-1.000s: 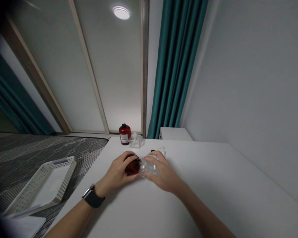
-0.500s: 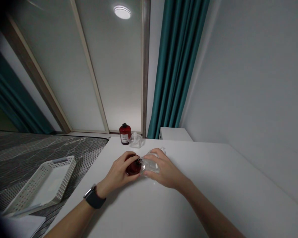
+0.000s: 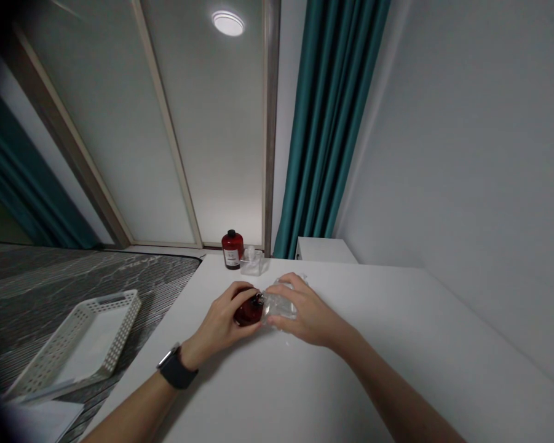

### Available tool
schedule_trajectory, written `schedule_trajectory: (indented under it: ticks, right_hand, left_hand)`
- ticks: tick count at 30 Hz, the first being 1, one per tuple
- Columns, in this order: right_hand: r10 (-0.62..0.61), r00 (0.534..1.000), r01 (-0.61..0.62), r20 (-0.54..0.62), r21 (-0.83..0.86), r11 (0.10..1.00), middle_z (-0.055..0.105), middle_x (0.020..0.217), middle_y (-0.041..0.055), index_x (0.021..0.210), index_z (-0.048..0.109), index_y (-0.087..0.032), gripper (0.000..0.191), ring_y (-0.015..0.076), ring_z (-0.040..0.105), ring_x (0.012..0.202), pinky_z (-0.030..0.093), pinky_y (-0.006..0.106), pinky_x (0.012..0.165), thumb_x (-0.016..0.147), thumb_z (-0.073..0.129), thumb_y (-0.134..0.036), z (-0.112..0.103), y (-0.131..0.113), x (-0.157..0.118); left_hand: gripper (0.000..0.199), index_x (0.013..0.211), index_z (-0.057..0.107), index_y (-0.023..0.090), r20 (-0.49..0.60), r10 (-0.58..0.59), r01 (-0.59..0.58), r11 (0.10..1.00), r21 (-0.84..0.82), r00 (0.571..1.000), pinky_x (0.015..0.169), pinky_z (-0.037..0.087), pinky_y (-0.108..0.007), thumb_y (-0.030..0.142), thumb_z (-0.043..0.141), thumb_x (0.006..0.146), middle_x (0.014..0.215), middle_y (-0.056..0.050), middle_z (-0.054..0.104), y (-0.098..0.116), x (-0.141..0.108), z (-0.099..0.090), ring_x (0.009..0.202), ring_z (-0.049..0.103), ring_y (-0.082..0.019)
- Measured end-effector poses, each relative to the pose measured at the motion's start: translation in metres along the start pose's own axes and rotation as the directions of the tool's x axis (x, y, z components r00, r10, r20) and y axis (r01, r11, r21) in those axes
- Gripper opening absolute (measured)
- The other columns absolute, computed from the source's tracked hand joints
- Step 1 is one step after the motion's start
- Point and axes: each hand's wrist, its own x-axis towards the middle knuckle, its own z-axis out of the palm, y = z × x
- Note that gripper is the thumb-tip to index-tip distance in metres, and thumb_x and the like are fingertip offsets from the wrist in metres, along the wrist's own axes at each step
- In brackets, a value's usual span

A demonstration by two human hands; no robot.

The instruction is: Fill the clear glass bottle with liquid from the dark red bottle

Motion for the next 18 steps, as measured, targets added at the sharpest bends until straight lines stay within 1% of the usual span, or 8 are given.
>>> schedule_trajectory:
  ticks: [3, 12, 18]
  right_hand:
    - [-0.016, 1.000, 0.016, -0.006, -0.005, 1.000, 0.051, 0.126, 0.0105, 0.126, 0.058, -0.024, 0.040, 0.0260, 0.054, 0.119, 0.045, 0.045, 0.106, 0.088, 0.069, -0.033, -0.0009, 0.0000, 0.0003]
    - [-0.011, 1.000, 0.011, -0.007, -0.013, 1.000, 0.052, 0.126, 0.0098, 0.126, 0.060, -0.025, 0.041, 0.0257, 0.055, 0.117, 0.046, 0.045, 0.105, 0.087, 0.070, -0.034, -0.0020, -0.0011, 0.0004]
    - [-0.011, 1.000, 0.011, -0.001, -0.019, 1.000, 0.051, 0.126, 0.0108, 0.126, 0.059, -0.023, 0.041, 0.0259, 0.054, 0.119, 0.044, 0.045, 0.107, 0.088, 0.070, -0.033, -0.0020, -0.0017, -0.0002]
  left_hand:
    - [0.052, 0.128, 0.052, 0.023, -0.009, 0.006, -0.006, 1.000, -0.010, 1.000, 0.089, 0.056, -0.042, 0.037, 0.074, 0.082, 0.119, -0.011, 0.057, 0.0005, -0.0001, 0.0001, 0.107, 0.060, -0.026]
    - [0.053, 0.127, 0.053, 0.023, -0.025, -0.004, 0.003, 1.000, -0.023, 1.000, 0.089, 0.057, -0.040, 0.035, 0.075, 0.080, 0.118, -0.010, 0.058, 0.0020, 0.0003, 0.0004, 0.106, 0.061, -0.025]
    - [0.053, 0.126, 0.054, 0.022, -0.025, 0.000, -0.001, 1.000, -0.023, 1.000, 0.089, 0.057, -0.039, 0.035, 0.076, 0.079, 0.118, -0.010, 0.059, 0.0018, 0.0012, 0.0009, 0.106, 0.061, -0.025]
